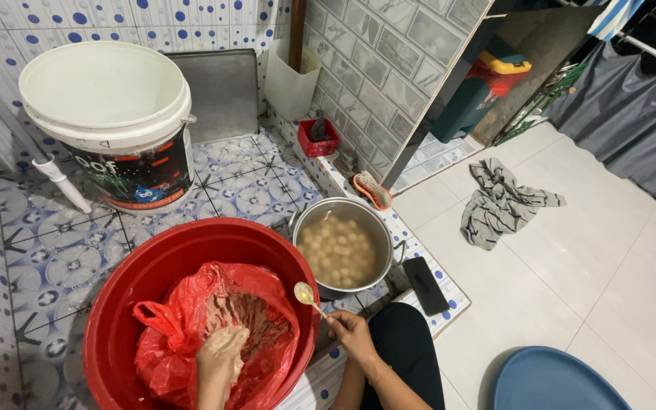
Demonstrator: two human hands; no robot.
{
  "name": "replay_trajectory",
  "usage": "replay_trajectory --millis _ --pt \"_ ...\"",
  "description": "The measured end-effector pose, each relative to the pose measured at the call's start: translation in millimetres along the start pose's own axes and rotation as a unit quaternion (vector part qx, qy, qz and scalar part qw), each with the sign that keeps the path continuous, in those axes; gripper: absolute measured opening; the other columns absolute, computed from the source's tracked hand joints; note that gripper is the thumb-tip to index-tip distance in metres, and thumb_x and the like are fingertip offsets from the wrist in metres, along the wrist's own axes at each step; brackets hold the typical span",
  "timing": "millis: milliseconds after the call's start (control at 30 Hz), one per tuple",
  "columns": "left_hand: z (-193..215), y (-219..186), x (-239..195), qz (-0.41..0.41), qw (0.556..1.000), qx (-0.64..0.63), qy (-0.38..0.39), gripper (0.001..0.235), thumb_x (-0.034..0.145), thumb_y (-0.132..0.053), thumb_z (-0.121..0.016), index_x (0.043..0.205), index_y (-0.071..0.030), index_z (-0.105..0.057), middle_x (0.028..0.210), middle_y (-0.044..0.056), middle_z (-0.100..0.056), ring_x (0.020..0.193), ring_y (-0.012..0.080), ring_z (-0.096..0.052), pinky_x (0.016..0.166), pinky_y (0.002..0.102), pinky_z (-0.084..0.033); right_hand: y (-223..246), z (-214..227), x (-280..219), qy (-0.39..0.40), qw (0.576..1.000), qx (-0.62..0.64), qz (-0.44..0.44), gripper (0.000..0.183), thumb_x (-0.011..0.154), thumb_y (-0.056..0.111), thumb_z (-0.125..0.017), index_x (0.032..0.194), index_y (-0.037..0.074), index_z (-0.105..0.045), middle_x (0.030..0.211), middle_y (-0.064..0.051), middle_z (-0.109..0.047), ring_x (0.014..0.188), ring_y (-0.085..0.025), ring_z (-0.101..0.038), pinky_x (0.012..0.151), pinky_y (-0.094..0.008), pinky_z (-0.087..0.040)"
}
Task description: The person scoops dough from a red plastic bag using a spoon and drops small portions into a pot of boiling water. The person repeats this process continuously to form and cook the dough balls.
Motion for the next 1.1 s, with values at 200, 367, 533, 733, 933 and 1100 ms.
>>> replay_trajectory --millis 200,367,533,733,933,1100 --pt "1.2 -4.1 -5.1 -0.031 0.997 0.072 -0.012 0.045 0.080 -0.001 -0.082 0.067 -0.017 -0.041 0.045 0.003 -0.038 0.031 0.0129 -0.030 0.026 0.033 -0.017 -1.0 -0.5 -1.1 -0.005 1.000 0.005 -0.007 0.017 0.097 0.013 -0.068 0.085 0.007 -0.078 0.061 -0.001 -0.065 0.055 -0.007 -0.049 0.055 -0.025 -0.038" --pt "-3.7 -30.9 -22.3 -0.114 0.985 0.126 -0.020 0.065 0.078 -0.004 -0.083 0.058 -0.017 -0.023 0.053 0.000 -0.022 0.043 0.0139 -0.024 0.036 0.037 -0.020 -4.0 -0.2 0.0 -0.008 1.000 0.001 0.014 0.015 0.096 0.012 -0.068 0.086 0.007 -0.078 0.060 -0.001 -0.065 0.057 -0.007 -0.054 0.059 -0.024 -0.043" --pt "14.5 11.8 17.3 -0.148 0.983 0.112 0.007 0.030 0.098 -0.032 -0.065 0.076 -0.015 -0.052 0.075 -0.002 -0.047 0.071 0.0133 -0.045 0.067 0.031 -0.038 1.5 -1.3 -1.7 0.002 1.000 0.018 0.013 0.017 0.098 0.012 -0.066 0.087 0.005 -0.078 0.061 -0.002 -0.064 0.057 -0.008 -0.054 0.057 -0.025 -0.042" --pt "-5.8 -42.8 -34.3 -0.033 0.996 0.081 0.000 0.024 0.094 -0.023 -0.075 0.085 -0.001 -0.069 0.063 0.012 -0.061 0.039 0.0147 -0.041 0.032 0.029 -0.029 16.2 -0.4 -6.9 0.004 0.999 -0.020 0.028 0.020 0.099 0.014 -0.066 0.083 0.007 -0.077 0.062 -0.002 -0.066 0.058 -0.009 -0.057 0.059 -0.029 -0.046" --pt "-5.2 -25.8 -23.2 -0.021 0.998 0.055 -0.009 0.027 0.081 -0.001 -0.083 0.106 0.003 -0.073 0.087 0.011 -0.075 0.034 0.0163 -0.037 0.027 0.031 -0.019 18.2 -0.9 -8.1 0.004 1.000 -0.015 0.018 0.021 0.099 0.014 -0.066 0.084 0.008 -0.078 0.061 -0.001 -0.066 0.056 -0.009 -0.053 0.057 -0.029 -0.044" --pt "16.2 7.1 10.7 -0.131 0.978 0.157 -0.037 0.034 0.075 -0.006 -0.088 0.066 -0.012 -0.056 0.066 -0.002 -0.052 0.062 0.0139 -0.049 0.056 0.031 -0.040 -0.9 -1.0 -1.5 0.001 1.000 0.008 0.008 0.018 0.098 0.013 -0.067 0.085 0.006 -0.077 0.060 -0.002 -0.065 0.055 -0.009 -0.053 0.055 -0.027 -0.041"
Point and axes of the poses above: each hand's wrist, its own x-axis towards the middle knuckle, its own z-axis out of the back of the hand, y = z × x, the point moved 5 cm from there along x, towards the middle knuckle
